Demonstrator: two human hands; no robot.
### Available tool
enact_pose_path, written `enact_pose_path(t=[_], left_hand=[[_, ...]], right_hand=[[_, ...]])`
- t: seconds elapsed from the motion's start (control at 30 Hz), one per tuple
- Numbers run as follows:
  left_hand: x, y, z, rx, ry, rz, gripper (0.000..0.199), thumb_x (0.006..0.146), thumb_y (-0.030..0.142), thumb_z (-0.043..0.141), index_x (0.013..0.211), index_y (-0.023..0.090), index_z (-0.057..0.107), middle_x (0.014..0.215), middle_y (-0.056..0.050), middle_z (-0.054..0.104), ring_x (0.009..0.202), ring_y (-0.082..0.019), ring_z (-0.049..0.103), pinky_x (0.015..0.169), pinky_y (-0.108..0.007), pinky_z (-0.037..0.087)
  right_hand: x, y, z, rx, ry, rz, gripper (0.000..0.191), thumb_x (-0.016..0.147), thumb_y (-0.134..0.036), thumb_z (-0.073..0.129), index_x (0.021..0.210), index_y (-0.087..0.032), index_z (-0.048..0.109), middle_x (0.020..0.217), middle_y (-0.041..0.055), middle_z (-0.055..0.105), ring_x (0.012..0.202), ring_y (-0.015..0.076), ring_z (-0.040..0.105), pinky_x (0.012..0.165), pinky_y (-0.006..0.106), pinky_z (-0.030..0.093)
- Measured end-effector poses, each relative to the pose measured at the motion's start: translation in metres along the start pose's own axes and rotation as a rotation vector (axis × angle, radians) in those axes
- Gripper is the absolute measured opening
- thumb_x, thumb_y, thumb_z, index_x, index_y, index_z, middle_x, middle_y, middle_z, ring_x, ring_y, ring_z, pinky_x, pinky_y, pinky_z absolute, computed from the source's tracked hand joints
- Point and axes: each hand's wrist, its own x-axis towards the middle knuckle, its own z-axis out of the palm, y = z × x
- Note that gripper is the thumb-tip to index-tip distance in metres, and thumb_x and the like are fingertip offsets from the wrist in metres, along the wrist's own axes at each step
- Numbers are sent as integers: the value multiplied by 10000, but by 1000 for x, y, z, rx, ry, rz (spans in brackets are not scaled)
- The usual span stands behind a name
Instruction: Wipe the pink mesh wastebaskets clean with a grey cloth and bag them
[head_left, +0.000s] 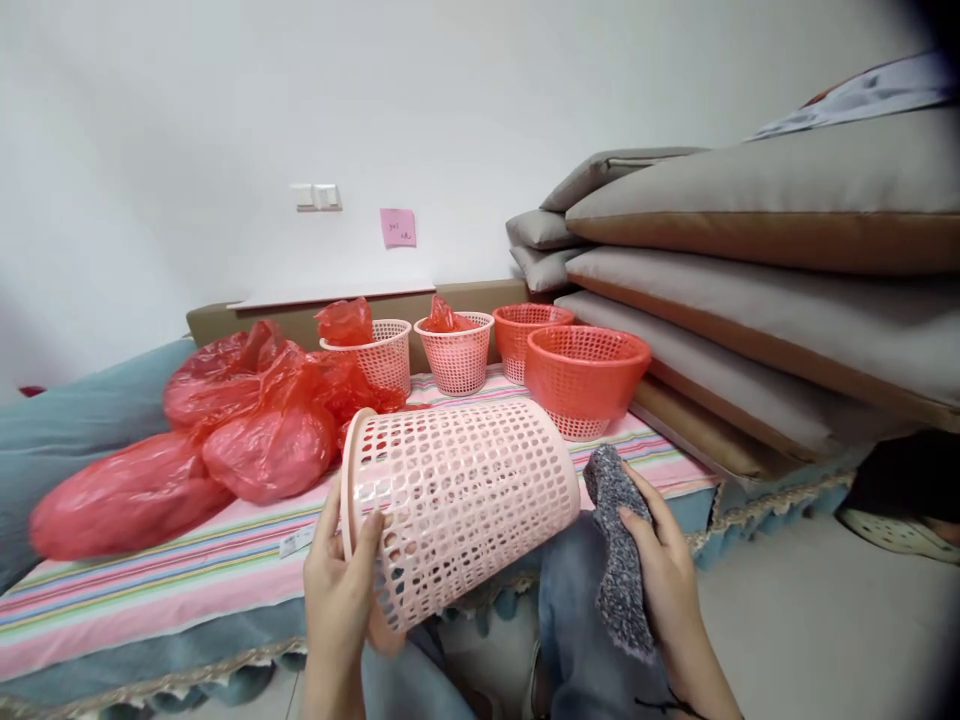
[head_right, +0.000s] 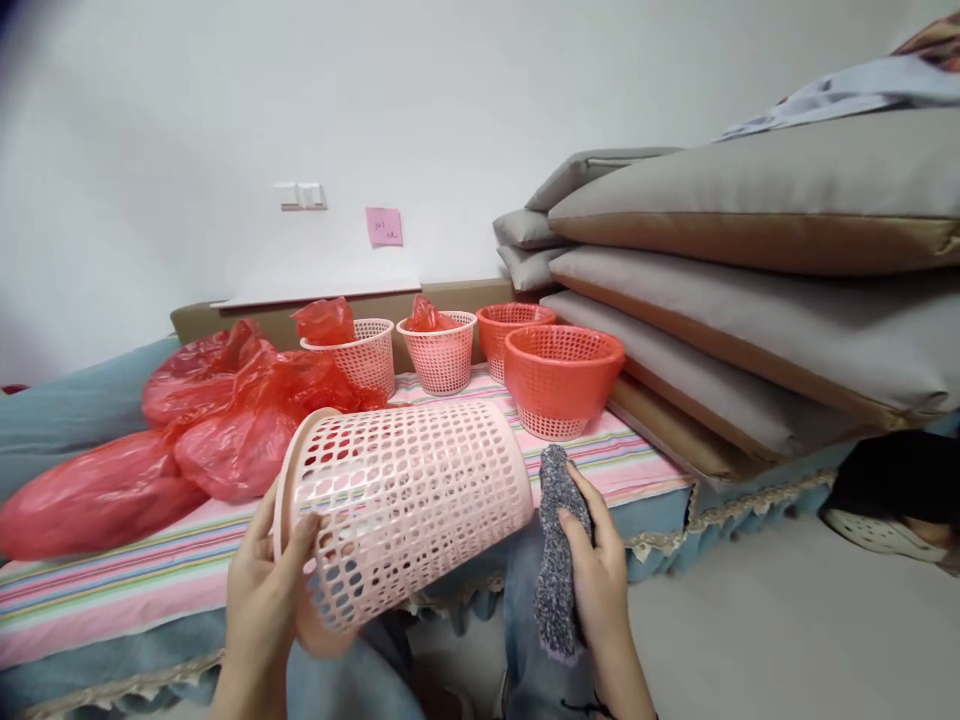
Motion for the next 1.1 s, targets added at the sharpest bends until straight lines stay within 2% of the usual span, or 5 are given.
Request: enact_pose_path(t=[0.2,0.4,0.57,0.97,1.1], left_hand=[[-40,5,-16,40,126,-33,766,702,489,768,1392,273,514,1224,-60,695,1014,-258,701,771,-258,597],[-62,13,-24,39,216,-64,912,552,363,862,1384,210,522,655,22,730,528,-166,689,499,-203,583],[-69,3,-33,86,293,-88,864,533,332,864,1334,186,574,620,28,729,524,-166,696,494,-183,589],[-20,-29,-23,185,248,-41,817,599,375,829,1351,198,563,776,15,737,598,-148,689,580,-208,607],[3,-51,-30,271,196,-46,678,673,451,765,1295,224,616,1079,-34,735,823,-204,718,685,-241,608]], right_hand=[[-16,-17,6,-162,-79,-282,444,861,-427,551,1265,-253,616,1380,64,560,1311,268,468,1125,464,335],[-23,-22,16,-308,-79,-425,401,894,-391,512,1261,-263,613,1356,79,547,1279,273,468,1105,522,331],[-22,-15,30,-371,-96,-455,394,915,-355,480,1285,-279,593,1361,72,532,1278,266,456,1093,524,341],[-16,29,53,-439,-170,-416,387,925,-336,478,1297,-302,580,1381,60,504,1283,272,440,1062,508,378],[-10,39,56,-475,-187,-381,392,928,-366,477,1304,-312,575,1390,55,499,1288,284,434,1052,507,391]])
